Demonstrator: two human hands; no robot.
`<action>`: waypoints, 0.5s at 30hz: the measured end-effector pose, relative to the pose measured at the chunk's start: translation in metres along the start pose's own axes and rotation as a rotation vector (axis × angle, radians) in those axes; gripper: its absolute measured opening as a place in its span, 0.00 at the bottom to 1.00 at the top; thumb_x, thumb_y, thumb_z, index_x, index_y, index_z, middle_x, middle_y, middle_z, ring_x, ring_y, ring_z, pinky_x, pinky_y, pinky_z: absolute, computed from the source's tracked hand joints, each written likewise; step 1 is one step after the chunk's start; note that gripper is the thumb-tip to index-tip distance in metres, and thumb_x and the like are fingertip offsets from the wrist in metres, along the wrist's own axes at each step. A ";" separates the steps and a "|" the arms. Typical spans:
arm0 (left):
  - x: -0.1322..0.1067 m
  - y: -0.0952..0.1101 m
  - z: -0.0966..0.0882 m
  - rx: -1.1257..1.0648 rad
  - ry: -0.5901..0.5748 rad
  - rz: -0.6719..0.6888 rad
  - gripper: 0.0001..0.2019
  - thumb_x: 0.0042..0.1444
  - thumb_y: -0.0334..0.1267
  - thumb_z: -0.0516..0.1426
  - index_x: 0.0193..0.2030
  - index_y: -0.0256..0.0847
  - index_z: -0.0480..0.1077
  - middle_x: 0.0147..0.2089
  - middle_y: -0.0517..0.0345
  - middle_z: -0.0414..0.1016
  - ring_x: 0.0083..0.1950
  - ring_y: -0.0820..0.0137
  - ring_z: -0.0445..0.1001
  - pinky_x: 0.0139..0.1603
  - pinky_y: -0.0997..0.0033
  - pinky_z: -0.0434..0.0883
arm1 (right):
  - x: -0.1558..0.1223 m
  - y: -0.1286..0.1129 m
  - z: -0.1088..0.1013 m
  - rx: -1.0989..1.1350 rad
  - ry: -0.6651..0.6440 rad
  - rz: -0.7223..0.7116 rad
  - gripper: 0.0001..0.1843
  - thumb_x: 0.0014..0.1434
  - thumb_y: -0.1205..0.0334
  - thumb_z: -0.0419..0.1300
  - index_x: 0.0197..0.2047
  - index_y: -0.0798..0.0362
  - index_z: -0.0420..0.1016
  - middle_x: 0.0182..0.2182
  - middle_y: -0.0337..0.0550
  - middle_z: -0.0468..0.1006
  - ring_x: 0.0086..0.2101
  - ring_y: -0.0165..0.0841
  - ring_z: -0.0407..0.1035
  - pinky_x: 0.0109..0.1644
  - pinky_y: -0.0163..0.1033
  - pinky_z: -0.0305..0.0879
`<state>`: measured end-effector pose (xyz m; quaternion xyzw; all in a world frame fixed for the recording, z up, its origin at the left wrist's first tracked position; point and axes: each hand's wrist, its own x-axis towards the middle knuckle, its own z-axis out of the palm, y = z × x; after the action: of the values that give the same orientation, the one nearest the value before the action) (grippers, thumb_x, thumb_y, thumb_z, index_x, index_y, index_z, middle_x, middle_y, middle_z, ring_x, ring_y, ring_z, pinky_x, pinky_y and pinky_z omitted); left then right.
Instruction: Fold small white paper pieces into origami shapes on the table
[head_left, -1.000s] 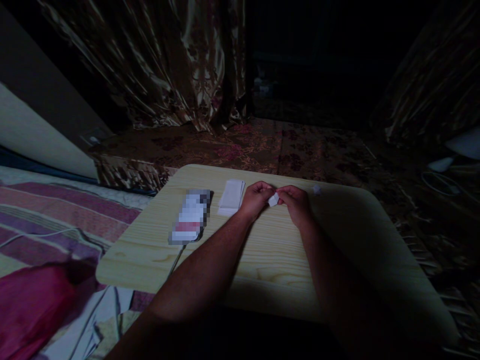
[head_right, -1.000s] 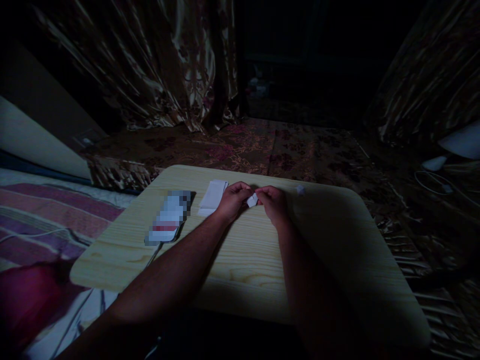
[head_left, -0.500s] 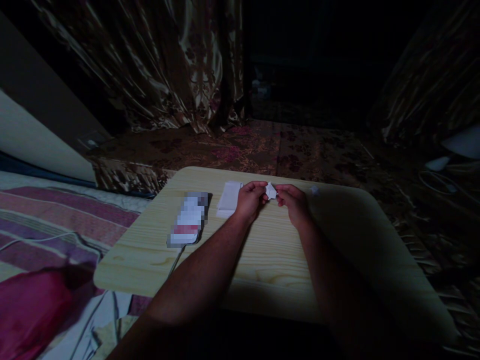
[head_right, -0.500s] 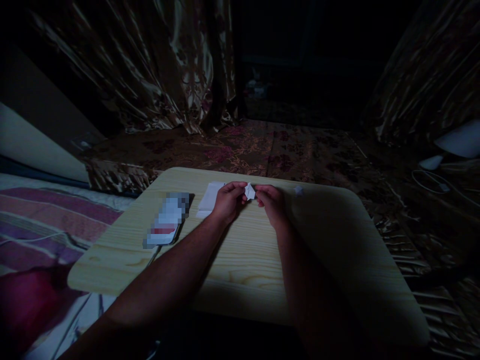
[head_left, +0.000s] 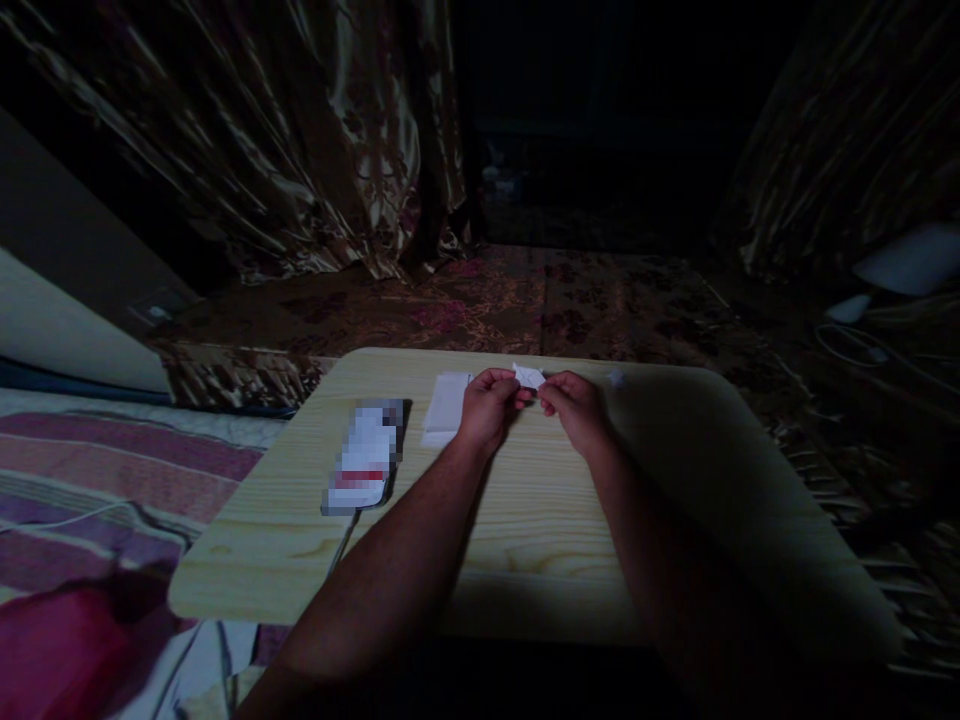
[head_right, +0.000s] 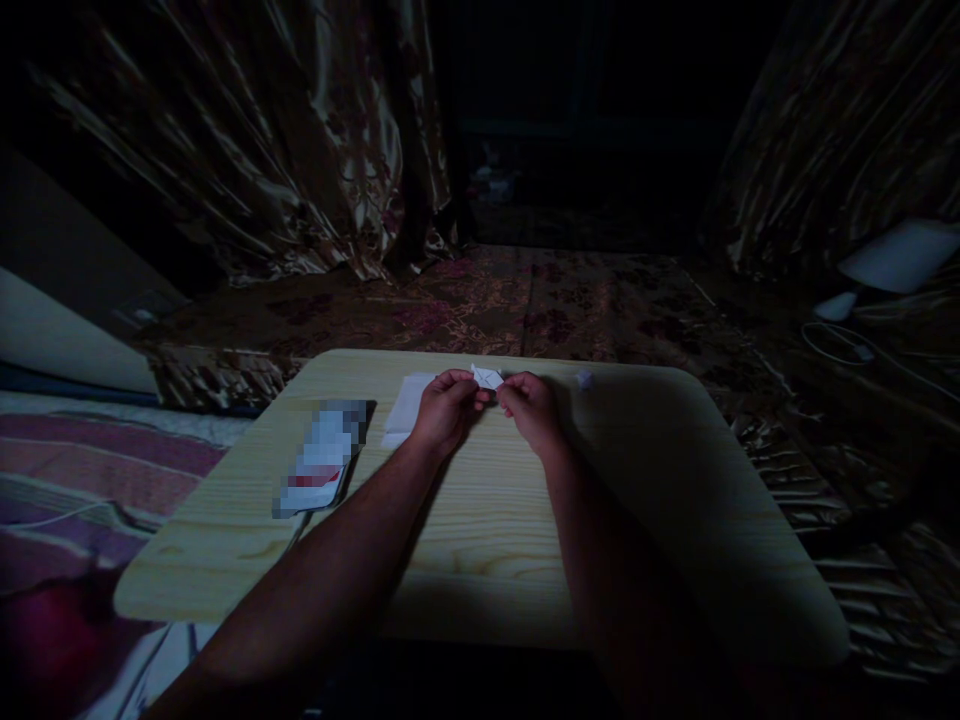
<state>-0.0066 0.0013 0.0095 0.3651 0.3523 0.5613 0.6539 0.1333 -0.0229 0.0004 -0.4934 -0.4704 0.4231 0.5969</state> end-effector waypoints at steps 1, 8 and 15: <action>0.000 -0.001 -0.001 0.005 -0.016 0.001 0.13 0.43 0.34 0.63 0.36 0.37 0.66 0.25 0.57 0.75 0.26 0.71 0.76 0.26 0.75 0.68 | 0.000 0.001 0.000 0.007 0.007 -0.009 0.08 0.49 0.58 0.63 0.30 0.53 0.70 0.20 0.34 0.72 0.21 0.27 0.64 0.25 0.33 0.59; -0.001 -0.003 -0.001 0.044 -0.061 0.003 0.12 0.44 0.35 0.63 0.35 0.36 0.66 0.27 0.56 0.75 0.26 0.72 0.75 0.27 0.74 0.68 | 0.000 0.000 0.000 0.007 0.038 -0.042 0.09 0.51 0.56 0.62 0.31 0.52 0.69 0.19 0.32 0.70 0.19 0.27 0.63 0.23 0.33 0.57; -0.003 0.000 0.002 0.014 -0.051 0.035 0.13 0.44 0.39 0.63 0.37 0.38 0.70 0.33 0.57 0.75 0.32 0.71 0.75 0.30 0.72 0.71 | 0.000 0.001 -0.001 -0.012 0.033 -0.069 0.09 0.51 0.56 0.62 0.30 0.51 0.69 0.22 0.33 0.71 0.22 0.27 0.64 0.25 0.33 0.61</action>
<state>-0.0052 -0.0017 0.0102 0.3898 0.3328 0.5607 0.6502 0.1343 -0.0226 -0.0005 -0.4872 -0.4798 0.3912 0.6160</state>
